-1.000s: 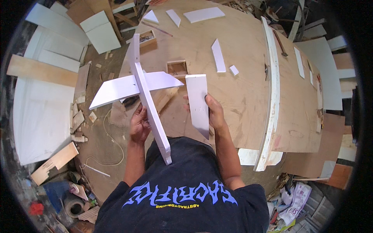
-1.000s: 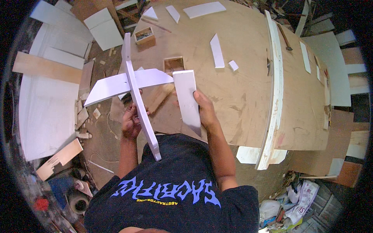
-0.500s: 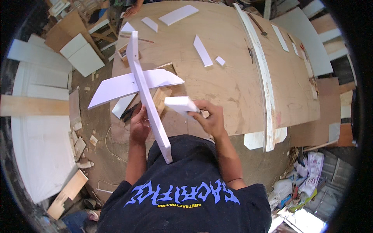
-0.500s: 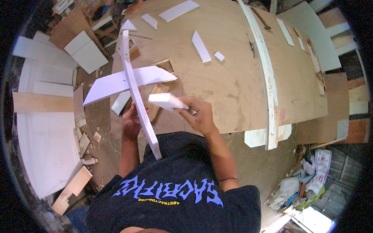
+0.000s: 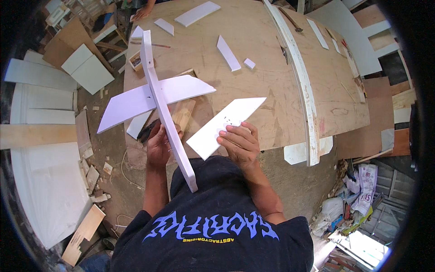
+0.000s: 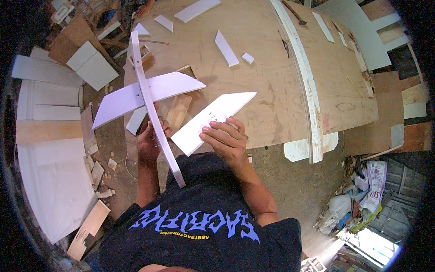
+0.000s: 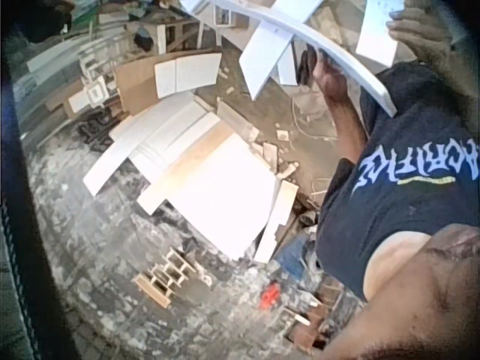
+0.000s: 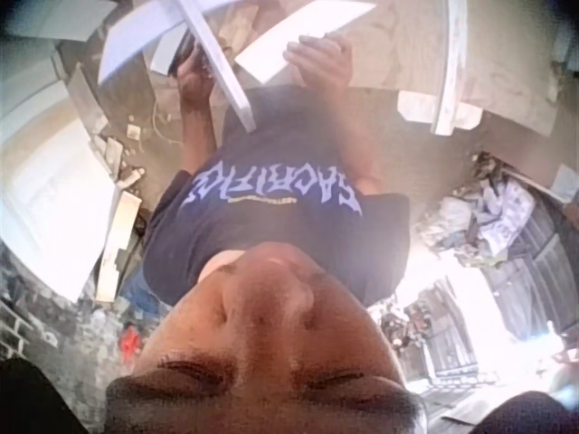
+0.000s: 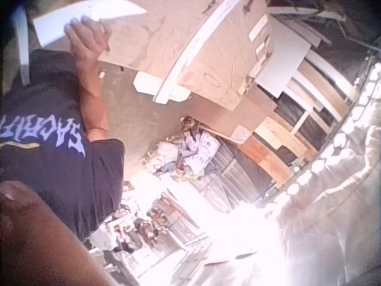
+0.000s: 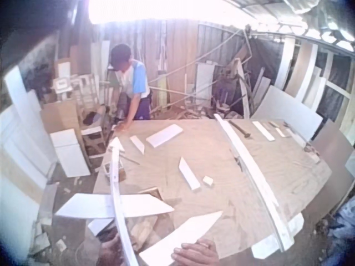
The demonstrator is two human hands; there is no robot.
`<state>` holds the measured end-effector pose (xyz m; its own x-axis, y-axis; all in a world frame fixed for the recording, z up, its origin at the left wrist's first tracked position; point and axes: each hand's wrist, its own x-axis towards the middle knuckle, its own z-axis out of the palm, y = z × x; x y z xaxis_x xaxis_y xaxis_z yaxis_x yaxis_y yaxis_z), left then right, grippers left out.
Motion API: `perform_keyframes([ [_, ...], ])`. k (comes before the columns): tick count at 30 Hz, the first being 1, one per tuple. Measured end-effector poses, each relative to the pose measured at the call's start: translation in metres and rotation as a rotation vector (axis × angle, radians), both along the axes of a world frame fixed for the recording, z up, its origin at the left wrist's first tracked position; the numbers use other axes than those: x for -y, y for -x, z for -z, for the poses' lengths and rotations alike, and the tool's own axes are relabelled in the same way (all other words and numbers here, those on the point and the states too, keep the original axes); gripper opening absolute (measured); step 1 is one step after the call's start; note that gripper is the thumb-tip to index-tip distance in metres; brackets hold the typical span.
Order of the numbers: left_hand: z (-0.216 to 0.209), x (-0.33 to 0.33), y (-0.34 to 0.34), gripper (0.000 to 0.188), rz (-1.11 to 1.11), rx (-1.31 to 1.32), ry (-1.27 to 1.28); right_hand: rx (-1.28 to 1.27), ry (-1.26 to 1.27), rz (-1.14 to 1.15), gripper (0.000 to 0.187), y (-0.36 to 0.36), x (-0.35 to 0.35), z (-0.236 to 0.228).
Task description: The person assembles a small wooden airplane by hammering nails into various white wooden components on a workbench, including the fuselage and wings, using a hammer to secure pieces while occasionally using pliers.
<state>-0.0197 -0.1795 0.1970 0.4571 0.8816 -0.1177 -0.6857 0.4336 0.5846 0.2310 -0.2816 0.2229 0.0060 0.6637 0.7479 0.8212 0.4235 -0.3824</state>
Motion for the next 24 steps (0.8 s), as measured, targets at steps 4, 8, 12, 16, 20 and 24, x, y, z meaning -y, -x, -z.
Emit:
perform_keyframes([
  [4, -0.003, 0.003, -0.004, 0.055, 0.015, -0.014, -0.059, -0.036, -0.013, -0.011, 0.017, -0.005, 0.002, 0.003],
  [8, -0.010, 0.006, -0.008, 0.056, 0.014, -0.024, -0.112, -0.052, -0.034, -0.073, 0.019, -0.017, 0.003, 0.004],
  [12, -0.036, 0.020, -0.026, 0.058, -0.101, -0.126, -0.044, -0.394, 0.125, -0.172, 0.028, -0.034, -0.007, 0.003],
  [16, -0.022, 0.019, -0.034, 0.059, -0.060, -0.114, -0.160, -0.662, 0.613, -0.366, 0.034, -0.050, -0.021, -0.018],
  [20, -0.022, 0.023, -0.054, 0.063, -0.033, 0.091, -0.174, -0.430, 0.652, -0.598, 0.027, -0.060, -0.038, -0.020],
  [24, -0.033, 0.036, -0.070, 0.069, -0.026, 0.134, -0.177, -0.355, 0.681, -0.647, 0.025, -0.068, -0.048, -0.030],
])
